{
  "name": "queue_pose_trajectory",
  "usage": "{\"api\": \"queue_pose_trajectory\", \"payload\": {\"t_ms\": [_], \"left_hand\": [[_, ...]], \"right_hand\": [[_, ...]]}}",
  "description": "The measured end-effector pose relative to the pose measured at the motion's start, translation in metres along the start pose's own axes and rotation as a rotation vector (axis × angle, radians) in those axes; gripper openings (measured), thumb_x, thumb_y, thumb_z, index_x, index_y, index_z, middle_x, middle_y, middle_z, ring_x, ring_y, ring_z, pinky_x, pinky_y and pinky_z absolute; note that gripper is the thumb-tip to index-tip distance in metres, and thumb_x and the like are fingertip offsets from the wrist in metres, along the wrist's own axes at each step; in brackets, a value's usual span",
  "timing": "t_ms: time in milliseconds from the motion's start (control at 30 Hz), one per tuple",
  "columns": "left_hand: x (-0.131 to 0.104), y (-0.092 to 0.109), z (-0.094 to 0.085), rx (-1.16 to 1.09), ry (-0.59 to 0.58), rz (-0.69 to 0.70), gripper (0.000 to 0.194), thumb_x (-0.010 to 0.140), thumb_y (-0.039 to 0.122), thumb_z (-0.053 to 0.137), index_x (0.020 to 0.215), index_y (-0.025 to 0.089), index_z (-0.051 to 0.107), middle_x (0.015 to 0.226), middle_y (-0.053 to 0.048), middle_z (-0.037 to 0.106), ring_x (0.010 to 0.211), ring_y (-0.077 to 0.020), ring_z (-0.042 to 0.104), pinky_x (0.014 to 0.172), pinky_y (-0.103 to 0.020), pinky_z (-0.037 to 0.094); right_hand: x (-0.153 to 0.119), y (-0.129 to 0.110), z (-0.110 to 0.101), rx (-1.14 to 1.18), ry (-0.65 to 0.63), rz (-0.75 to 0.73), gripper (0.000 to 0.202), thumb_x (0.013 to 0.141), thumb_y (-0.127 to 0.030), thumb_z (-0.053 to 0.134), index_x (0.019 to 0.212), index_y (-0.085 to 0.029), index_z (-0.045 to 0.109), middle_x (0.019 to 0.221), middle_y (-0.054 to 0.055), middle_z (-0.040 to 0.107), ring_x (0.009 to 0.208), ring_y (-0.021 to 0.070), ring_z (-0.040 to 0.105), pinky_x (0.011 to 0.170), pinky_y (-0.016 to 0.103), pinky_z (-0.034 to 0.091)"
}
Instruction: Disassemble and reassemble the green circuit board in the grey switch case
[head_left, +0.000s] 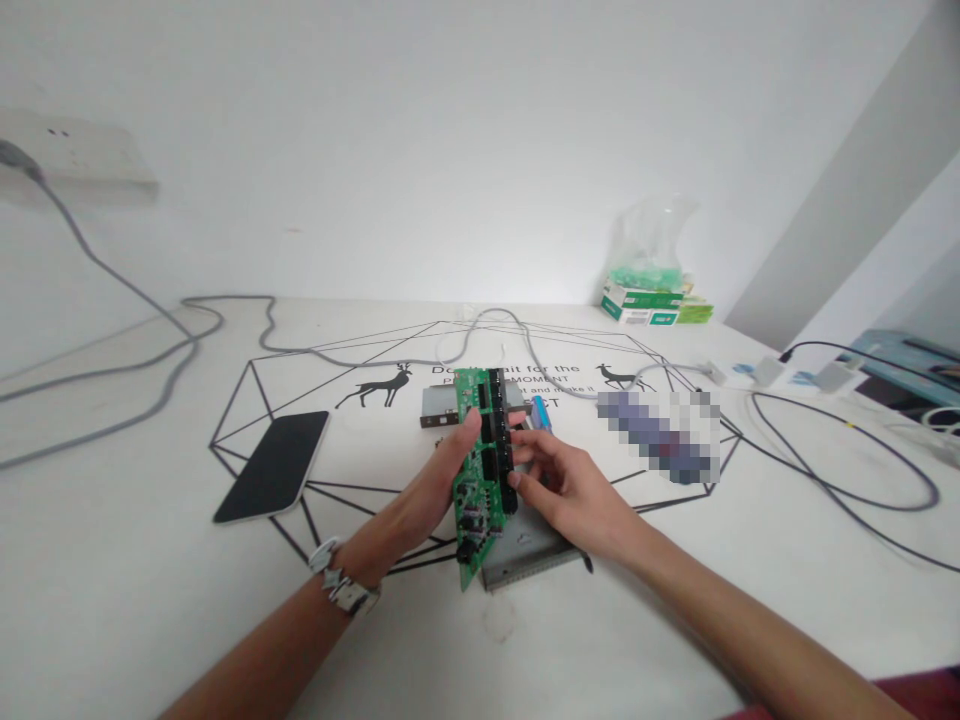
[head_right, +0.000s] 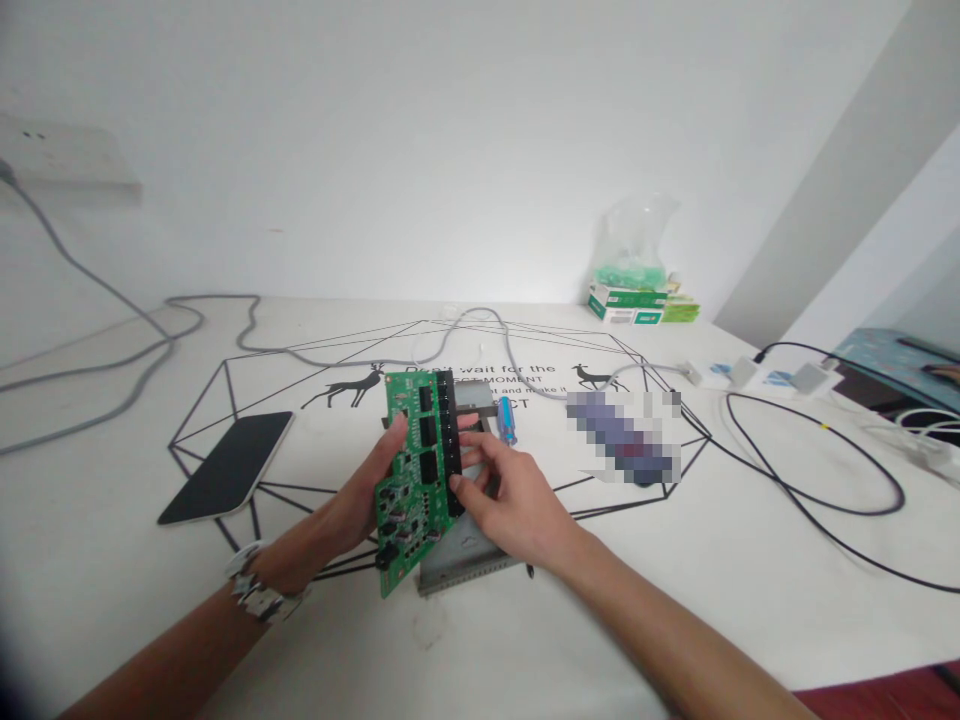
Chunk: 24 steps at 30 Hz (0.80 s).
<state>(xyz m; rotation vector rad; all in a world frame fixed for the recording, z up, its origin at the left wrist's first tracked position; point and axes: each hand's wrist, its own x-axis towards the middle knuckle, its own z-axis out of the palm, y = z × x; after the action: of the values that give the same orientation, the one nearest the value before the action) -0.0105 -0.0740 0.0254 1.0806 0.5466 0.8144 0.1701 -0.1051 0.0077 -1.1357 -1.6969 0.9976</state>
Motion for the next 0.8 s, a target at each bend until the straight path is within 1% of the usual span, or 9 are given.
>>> {"api": "queue_pose_trajectory", "payload": {"t_ms": [67, 167, 267, 367, 467, 533, 567, 667, 800], "left_hand": [[0.000, -0.001, 0.000, -0.003, -0.019, -0.008, 0.068, 0.091, 0.070, 0.047, 0.137, 0.021, 0.060, 0.128, -0.014, 0.069, 0.121, -0.0306, 0.063, 0.106, -0.046, 0.047], [-0.001, -0.001, 0.001, 0.000, -0.028, -0.037, 0.072, 0.090, 0.071, 0.048, 0.139, 0.019, 0.058, 0.122, -0.014, 0.072, 0.112, -0.0314, 0.067, 0.098, -0.046, 0.052], [-0.001, 0.002, 0.001, -0.008, -0.028, -0.068, 0.075, 0.090, 0.073, 0.045, 0.138, 0.017, 0.059, 0.116, -0.014, 0.074, 0.106, -0.0314, 0.070, 0.092, -0.044, 0.055], [0.001, 0.007, 0.000, 0.027, 0.036, -0.027, 0.073, 0.092, 0.072, 0.042, 0.137, 0.016, 0.059, 0.111, -0.013, 0.076, 0.103, -0.0309, 0.070, 0.089, -0.042, 0.055], [0.006, 0.010, -0.004, 0.099, 0.110, 0.088, 0.068, 0.094, 0.068, 0.043, 0.137, 0.017, 0.059, 0.114, -0.012, 0.075, 0.108, -0.0296, 0.068, 0.092, -0.039, 0.052], [0.010, 0.010, -0.009, 0.142, 0.143, 0.164, 0.066, 0.095, 0.066, 0.044, 0.134, 0.017, 0.060, 0.119, -0.012, 0.073, 0.112, -0.0286, 0.065, 0.095, -0.038, 0.049], [0.013, 0.009, -0.012, 0.160, 0.164, 0.180, 0.064, 0.094, 0.066, 0.045, 0.133, 0.016, 0.061, 0.121, -0.013, 0.072, 0.112, -0.0280, 0.065, 0.095, -0.037, 0.047], [0.019, 0.005, -0.019, 0.180, 0.226, 0.164, 0.063, 0.092, 0.066, 0.049, 0.127, 0.015, 0.063, 0.117, -0.014, 0.073, 0.107, -0.0273, 0.066, 0.089, -0.036, 0.046], [0.024, 0.000, -0.024, 0.183, 0.235, 0.133, 0.066, 0.090, 0.068, 0.051, 0.122, 0.013, 0.064, 0.110, -0.015, 0.073, 0.101, -0.0272, 0.066, 0.084, -0.036, 0.046]], "right_hand": [[0.001, 0.002, 0.000, 0.042, -0.022, 0.006, 0.037, 0.090, -0.029, 0.062, 0.126, -0.021, 0.059, 0.091, 0.004, 0.070, 0.064, 0.0141, 0.057, 0.060, 0.028, 0.045], [0.003, 0.004, -0.002, 0.118, -0.026, 0.030, 0.029, 0.087, -0.029, 0.065, 0.114, -0.020, 0.064, 0.079, 0.000, 0.065, 0.060, 0.0126, 0.055, 0.058, 0.027, 0.044], [0.004, 0.004, -0.005, 0.177, 0.018, 0.094, 0.022, 0.084, -0.030, 0.068, 0.102, -0.019, 0.064, 0.072, -0.003, 0.057, 0.053, 0.0097, 0.049, 0.049, 0.024, 0.041], [0.004, 0.001, -0.008, 0.202, 0.091, 0.158, 0.018, 0.081, -0.032, 0.069, 0.088, -0.020, 0.058, 0.065, -0.006, 0.049, 0.044, 0.0074, 0.043, 0.040, 0.022, 0.034], [0.004, -0.003, -0.011, 0.214, 0.164, 0.147, 0.022, 0.077, -0.032, 0.072, 0.084, -0.020, 0.055, 0.068, -0.007, 0.048, 0.041, 0.0053, 0.041, 0.037, 0.021, 0.030], [0.005, -0.005, -0.014, 0.209, 0.210, 0.120, 0.025, 0.075, -0.032, 0.074, 0.084, -0.020, 0.054, 0.073, -0.006, 0.050, 0.042, 0.0042, 0.041, 0.037, 0.021, 0.029], [0.005, -0.005, -0.015, 0.201, 0.230, 0.110, 0.026, 0.074, -0.032, 0.074, 0.084, -0.020, 0.053, 0.076, -0.006, 0.051, 0.042, 0.0039, 0.041, 0.037, 0.021, 0.029], [0.006, -0.003, -0.019, 0.174, 0.276, 0.081, 0.027, 0.074, -0.031, 0.074, 0.083, -0.021, 0.051, 0.078, -0.005, 0.052, 0.044, 0.0039, 0.040, 0.037, 0.020, 0.029], [0.005, 0.000, -0.021, 0.167, 0.292, 0.048, 0.026, 0.077, -0.032, 0.074, 0.087, -0.021, 0.053, 0.080, -0.005, 0.050, 0.046, 0.0040, 0.041, 0.038, 0.021, 0.029]]}}
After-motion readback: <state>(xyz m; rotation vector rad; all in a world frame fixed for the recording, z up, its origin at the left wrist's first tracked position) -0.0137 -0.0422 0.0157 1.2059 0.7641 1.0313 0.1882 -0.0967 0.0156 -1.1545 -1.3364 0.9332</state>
